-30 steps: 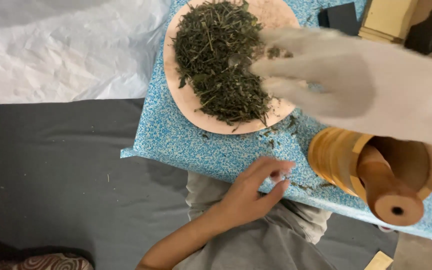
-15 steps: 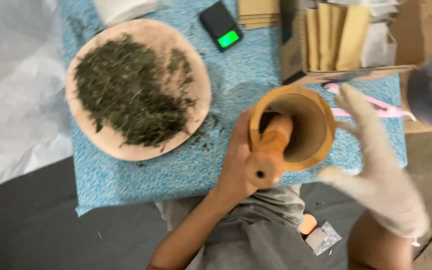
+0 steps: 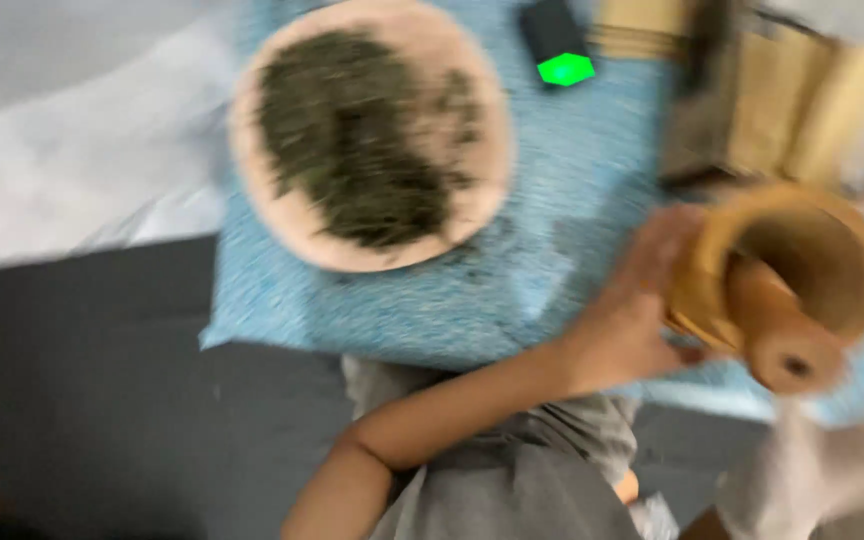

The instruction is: Sorting through dried tea leaves on a plate to remove stems and debris, then using a mortar and pestle to grind them.

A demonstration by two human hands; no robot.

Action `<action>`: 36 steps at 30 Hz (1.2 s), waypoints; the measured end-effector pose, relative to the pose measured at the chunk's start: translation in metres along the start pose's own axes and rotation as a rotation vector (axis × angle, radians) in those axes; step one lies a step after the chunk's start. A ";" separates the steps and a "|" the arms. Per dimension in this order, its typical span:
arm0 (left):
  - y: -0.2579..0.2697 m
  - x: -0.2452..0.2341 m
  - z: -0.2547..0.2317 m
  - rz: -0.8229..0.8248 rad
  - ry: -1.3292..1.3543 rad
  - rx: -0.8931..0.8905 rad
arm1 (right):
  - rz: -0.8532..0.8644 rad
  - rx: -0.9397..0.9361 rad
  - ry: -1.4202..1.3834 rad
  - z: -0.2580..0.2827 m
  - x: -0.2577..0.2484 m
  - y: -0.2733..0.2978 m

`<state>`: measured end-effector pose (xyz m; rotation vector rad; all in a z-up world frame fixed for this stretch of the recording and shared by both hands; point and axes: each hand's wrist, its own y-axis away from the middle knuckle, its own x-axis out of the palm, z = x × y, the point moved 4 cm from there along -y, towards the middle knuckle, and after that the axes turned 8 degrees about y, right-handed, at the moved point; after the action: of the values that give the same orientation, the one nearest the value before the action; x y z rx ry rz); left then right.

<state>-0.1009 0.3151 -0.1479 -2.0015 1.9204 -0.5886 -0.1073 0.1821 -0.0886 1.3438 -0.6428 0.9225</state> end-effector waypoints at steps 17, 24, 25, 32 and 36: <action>-0.025 -0.279 -0.116 0.280 -0.694 -0.240 | 1.111 -1.335 2.521 -0.203 0.028 -0.031; -0.087 -0.299 -0.089 0.324 -0.670 -0.038 | 1.142 -1.238 2.398 -0.196 0.028 -0.042; -0.089 -0.302 -0.085 0.328 -0.624 0.014 | 1.135 -1.220 2.355 -0.193 0.033 -0.042; -0.083 -0.344 -0.084 0.169 -0.499 0.112 | 1.106 -1.077 2.290 -0.178 0.085 -0.027; -0.087 -0.353 -0.081 0.131 -0.493 0.116 | 1.013 -0.907 2.307 -0.222 0.111 -0.053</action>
<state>-0.0716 0.6768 -0.0642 -1.7285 1.6541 -0.1455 -0.0313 0.4222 -0.0561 -1.2947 0.3044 1.8216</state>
